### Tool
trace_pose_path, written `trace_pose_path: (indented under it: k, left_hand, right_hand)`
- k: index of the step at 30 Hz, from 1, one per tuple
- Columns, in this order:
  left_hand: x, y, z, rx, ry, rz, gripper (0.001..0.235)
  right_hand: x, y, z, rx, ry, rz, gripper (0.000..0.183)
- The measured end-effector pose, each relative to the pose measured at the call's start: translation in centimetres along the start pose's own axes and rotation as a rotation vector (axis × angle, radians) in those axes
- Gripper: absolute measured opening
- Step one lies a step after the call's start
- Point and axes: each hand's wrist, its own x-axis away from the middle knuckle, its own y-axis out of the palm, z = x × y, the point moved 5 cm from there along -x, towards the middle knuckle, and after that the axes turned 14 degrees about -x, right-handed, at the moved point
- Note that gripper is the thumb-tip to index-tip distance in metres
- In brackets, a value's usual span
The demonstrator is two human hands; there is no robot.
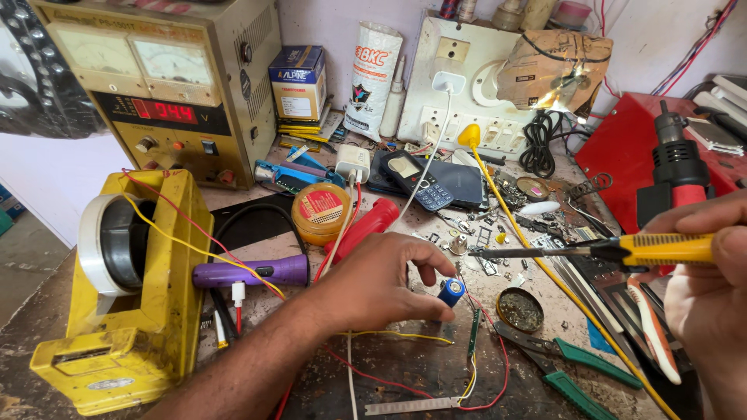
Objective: The person solders wires to a blue cylindrical component using a soldering iron and solder wire. They strip wire ends with pliers, apply solder to the component, and attach wires to both terminals.
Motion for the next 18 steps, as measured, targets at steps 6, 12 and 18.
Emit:
trace_pose_path:
  k: [6,12,18]
  left_hand:
    - [0.4,-2.3,-0.3,0.014,-0.161,-0.109,0.048]
    - [1.3,-1.9,0.3,-0.199,-0.069,-0.290,0.031]
    - [1.5,-0.4,-0.6,-0.398,-0.018,-0.193,0.020]
  right_hand:
    - [-0.1,1.1,-0.6,0.080,0.001,0.047,0.022]
    - [-0.9,2.7,-1.7,0.175,0.016,0.083,0.022]
    - [-1.1,3.1,-1.8,0.202,-0.003,0.076,0.019]
